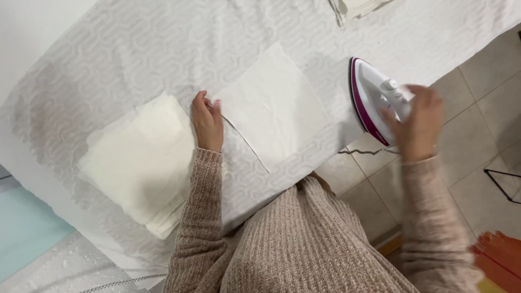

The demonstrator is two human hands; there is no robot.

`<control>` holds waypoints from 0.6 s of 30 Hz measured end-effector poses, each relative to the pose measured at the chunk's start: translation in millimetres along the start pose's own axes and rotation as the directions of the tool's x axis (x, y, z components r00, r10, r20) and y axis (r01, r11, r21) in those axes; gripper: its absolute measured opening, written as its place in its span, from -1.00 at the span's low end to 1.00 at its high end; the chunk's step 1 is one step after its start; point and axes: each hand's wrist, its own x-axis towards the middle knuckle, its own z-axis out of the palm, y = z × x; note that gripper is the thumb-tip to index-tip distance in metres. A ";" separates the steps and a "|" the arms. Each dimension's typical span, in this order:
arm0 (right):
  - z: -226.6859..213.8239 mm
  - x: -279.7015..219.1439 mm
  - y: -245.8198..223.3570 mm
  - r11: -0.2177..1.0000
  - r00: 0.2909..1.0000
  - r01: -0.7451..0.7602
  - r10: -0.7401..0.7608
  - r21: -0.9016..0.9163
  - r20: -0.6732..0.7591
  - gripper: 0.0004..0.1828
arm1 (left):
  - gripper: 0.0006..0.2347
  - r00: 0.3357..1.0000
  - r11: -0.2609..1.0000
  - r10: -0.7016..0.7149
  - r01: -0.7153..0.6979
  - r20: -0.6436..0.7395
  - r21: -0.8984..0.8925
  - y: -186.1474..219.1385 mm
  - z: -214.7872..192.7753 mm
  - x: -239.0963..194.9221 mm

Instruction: Ironing and folding several small white fabric squares on a padded table.

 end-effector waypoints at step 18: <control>84.0 -64.9 72.2 0.339 0.755 0.551 0.185 -0.762 0.628 -0.20 | -0.55 0.993 0.990 -0.031 0.014 -0.118 -0.142 -16.7 13.3 -2.9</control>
